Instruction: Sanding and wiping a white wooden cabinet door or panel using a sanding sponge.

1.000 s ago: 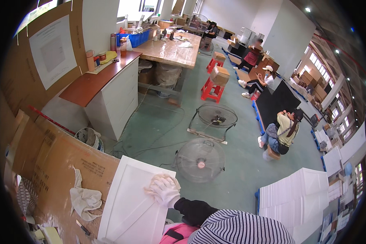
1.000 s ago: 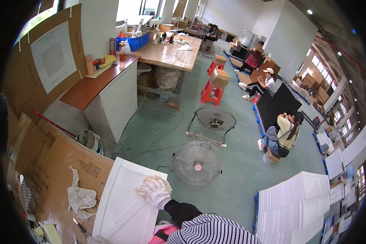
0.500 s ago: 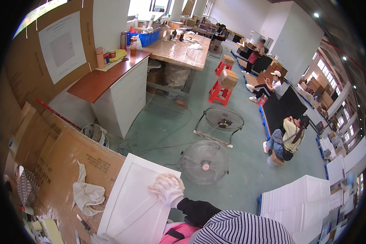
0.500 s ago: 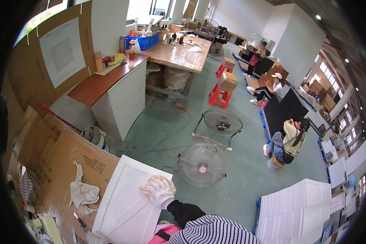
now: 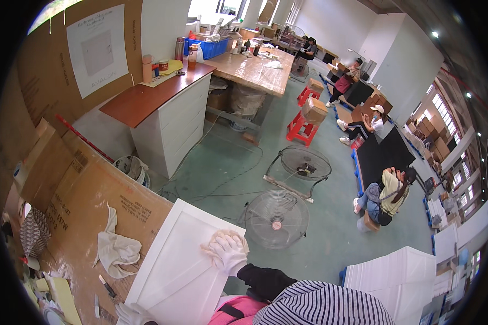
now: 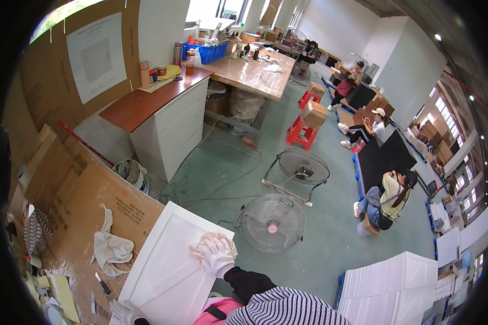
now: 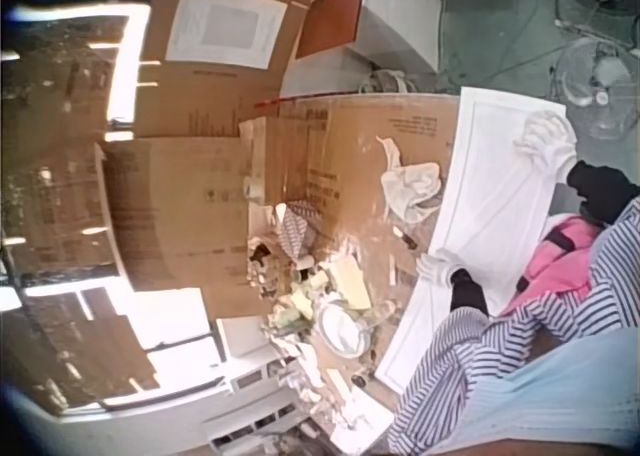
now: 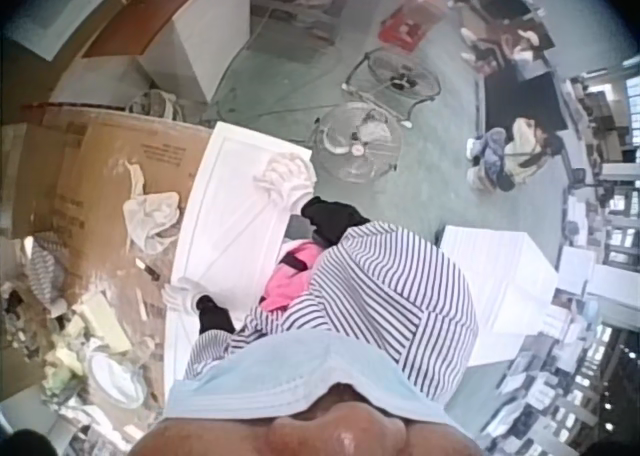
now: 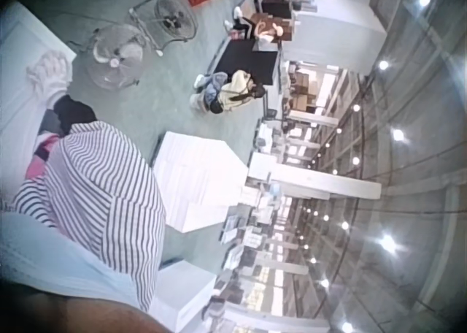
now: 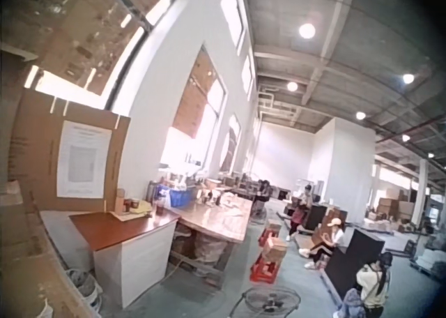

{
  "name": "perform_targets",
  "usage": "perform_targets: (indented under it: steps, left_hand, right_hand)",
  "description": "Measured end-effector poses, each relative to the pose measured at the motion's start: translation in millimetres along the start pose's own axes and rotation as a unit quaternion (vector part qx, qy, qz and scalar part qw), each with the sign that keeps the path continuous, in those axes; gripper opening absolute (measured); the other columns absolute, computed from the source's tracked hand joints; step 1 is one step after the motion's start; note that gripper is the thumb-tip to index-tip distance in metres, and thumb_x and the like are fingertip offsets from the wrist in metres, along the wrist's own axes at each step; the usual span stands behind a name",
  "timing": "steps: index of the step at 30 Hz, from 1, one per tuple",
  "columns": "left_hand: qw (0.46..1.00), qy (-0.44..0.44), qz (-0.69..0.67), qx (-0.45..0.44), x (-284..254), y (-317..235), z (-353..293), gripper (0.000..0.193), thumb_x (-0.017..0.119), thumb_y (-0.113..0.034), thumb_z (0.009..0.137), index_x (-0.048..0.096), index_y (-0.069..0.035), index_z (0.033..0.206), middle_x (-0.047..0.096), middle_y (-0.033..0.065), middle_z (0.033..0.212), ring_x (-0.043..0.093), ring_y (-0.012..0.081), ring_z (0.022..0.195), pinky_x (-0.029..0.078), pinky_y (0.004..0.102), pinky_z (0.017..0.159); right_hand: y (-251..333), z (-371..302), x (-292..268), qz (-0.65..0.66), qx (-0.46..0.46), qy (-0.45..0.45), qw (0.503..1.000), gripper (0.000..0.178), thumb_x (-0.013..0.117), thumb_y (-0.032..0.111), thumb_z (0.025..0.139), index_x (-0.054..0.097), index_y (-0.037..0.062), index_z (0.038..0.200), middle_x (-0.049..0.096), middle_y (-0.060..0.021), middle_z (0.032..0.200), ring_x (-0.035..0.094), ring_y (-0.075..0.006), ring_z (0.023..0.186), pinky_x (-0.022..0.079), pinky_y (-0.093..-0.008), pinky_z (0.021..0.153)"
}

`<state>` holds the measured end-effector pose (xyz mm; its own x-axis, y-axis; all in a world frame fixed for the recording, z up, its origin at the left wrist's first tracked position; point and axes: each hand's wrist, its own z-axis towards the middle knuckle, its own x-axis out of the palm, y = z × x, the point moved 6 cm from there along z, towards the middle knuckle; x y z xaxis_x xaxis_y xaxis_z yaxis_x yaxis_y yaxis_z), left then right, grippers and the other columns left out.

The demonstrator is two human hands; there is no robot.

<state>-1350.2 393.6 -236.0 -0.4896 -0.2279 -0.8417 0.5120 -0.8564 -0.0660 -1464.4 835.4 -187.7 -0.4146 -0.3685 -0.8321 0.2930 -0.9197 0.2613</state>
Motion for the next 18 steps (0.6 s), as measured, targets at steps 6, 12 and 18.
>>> perform_targets:
  steps: [6, 12, 18]
  left_hand:
    - [1.0, 0.016, 0.022, -0.005, 6.5, 4.2, -3.8, 0.042, 0.063, -0.035, 0.099, 0.067, -0.005, 0.128, 0.067, 0.0181, 0.135, 0.058, 0.0411, 0.131, 0.045, 0.0571, 0.11]
    - [0.999, 0.02, 0.032, -0.006, 2.0, 2.3, -2.6, 0.042, 0.063, -0.036, 0.099, 0.068, -0.006, 0.127, 0.067, 0.0179, 0.135, 0.058, 0.0408, 0.13, 0.045, 0.0569, 0.11]
    - [1.0, -0.003, 0.018, 0.005, -2.0, -0.7, -0.9, 0.04, 0.065, -0.034, 0.098, 0.068, -0.006, 0.126, 0.068, 0.0184, 0.133, 0.059, 0.0414, 0.128, 0.047, 0.0565, 0.108]
  right_hand:
    - [2.2, 2.5, -2.7, 0.005, -0.011, -0.006, 1.0, 0.044, 0.073, 0.034, 0.086, 0.068, 0.0169, 0.126, 0.063, -0.0114, 0.13, 0.056, -0.0355, 0.128, 0.036, -0.0579, 0.112]
    - [2.9, 0.5, -2.7, -0.006, 0.001, 0.021, 1.0, 0.042, 0.073, 0.033, 0.086, 0.068, 0.017, 0.124, 0.064, -0.0123, 0.132, 0.056, -0.0359, 0.131, 0.036, -0.0587, 0.113]
    - [1.2, 1.2, -0.1, 0.0, -0.005, -0.005, 1.0, 0.044, 0.074, 0.031, 0.083, 0.067, 0.018, 0.125, 0.062, -0.0106, 0.133, 0.055, -0.0354, 0.131, 0.036, -0.059, 0.113]
